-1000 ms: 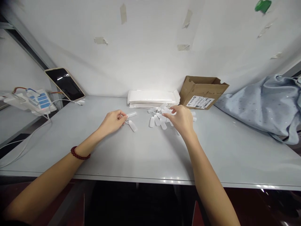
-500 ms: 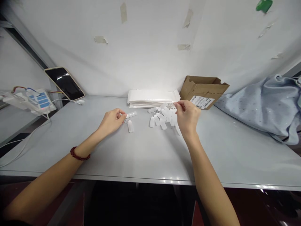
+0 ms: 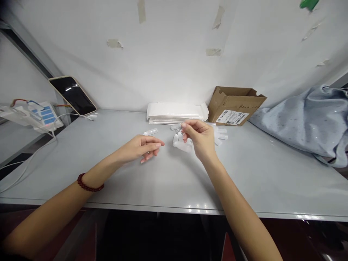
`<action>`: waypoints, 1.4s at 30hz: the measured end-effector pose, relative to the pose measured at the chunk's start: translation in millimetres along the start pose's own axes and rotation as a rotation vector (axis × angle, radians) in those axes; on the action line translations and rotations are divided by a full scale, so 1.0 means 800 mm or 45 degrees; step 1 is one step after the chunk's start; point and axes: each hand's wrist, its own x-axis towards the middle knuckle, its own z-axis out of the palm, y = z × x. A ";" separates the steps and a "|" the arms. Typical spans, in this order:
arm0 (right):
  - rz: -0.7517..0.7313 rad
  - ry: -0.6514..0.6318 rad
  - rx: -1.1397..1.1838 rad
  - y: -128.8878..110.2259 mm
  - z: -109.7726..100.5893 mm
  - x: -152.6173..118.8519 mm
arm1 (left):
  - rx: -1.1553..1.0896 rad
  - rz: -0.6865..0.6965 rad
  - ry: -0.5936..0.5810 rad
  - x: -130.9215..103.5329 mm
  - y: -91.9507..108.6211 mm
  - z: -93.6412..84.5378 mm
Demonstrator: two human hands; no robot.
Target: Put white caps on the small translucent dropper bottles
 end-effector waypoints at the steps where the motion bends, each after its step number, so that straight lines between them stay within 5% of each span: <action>1: 0.063 -0.045 0.056 0.001 0.006 -0.003 | -0.065 -0.021 -0.083 -0.001 0.001 0.002; 5: 0.246 -0.224 0.196 0.005 0.025 -0.017 | -0.281 -0.054 -0.331 -0.002 -0.002 0.007; 9: 0.328 -0.283 0.213 0.010 0.035 -0.027 | -0.308 0.007 -0.356 0.002 -0.010 0.008; 16: 0.312 -0.168 -0.135 0.016 0.033 -0.025 | -0.184 0.086 -0.102 0.004 -0.013 0.013; 22: 0.245 -0.406 -0.339 0.023 0.030 -0.026 | -0.318 0.079 0.174 0.009 -0.015 0.012; 28: 0.111 -0.460 -0.345 0.028 0.028 -0.028 | -0.433 0.111 0.245 0.007 -0.013 0.010; 42: 0.233 -0.645 -0.138 0.012 0.019 -0.018 | -0.701 0.281 0.343 0.008 -0.004 -0.004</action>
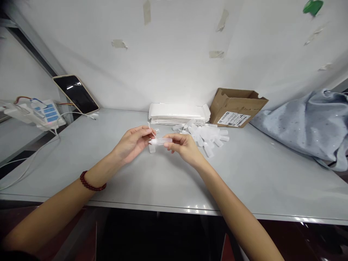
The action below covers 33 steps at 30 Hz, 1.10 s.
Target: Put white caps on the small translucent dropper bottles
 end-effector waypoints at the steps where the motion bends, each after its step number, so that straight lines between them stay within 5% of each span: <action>1: 0.004 -0.014 0.010 0.000 -0.001 0.000 | -0.020 0.021 0.023 0.000 0.001 -0.001; 15: -0.021 -0.007 -0.064 0.001 -0.011 0.000 | 0.103 0.211 0.145 0.000 0.018 -0.014; 33: -0.066 0.136 -0.020 -0.003 -0.018 0.000 | 0.157 0.322 -0.006 -0.003 0.032 -0.023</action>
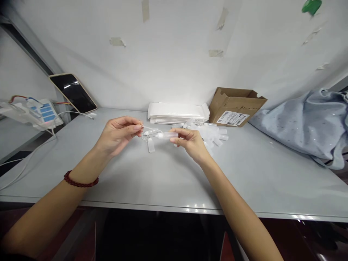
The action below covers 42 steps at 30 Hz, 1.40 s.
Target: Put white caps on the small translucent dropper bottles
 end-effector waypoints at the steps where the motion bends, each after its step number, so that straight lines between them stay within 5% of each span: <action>1: 0.004 0.006 0.003 -0.001 0.000 0.000 | 0.029 0.000 -0.022 0.000 0.000 0.000; 11: 0.046 0.051 0.057 0.002 0.002 0.000 | 0.401 0.052 -0.126 -0.006 -0.003 0.004; 42: 0.067 0.108 0.022 0.000 0.008 -0.003 | 0.333 0.012 -0.096 -0.004 -0.012 0.003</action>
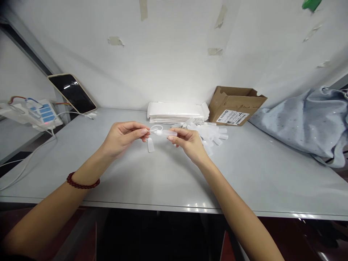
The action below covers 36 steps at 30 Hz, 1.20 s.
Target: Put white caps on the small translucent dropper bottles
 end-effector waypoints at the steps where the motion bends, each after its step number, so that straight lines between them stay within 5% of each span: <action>1: -0.001 0.002 0.003 0.000 0.000 0.000 | -0.007 0.002 0.002 0.000 0.000 0.000; 36: -0.006 0.096 -0.060 0.003 0.001 0.000 | 0.227 -0.005 0.077 -0.006 0.000 0.008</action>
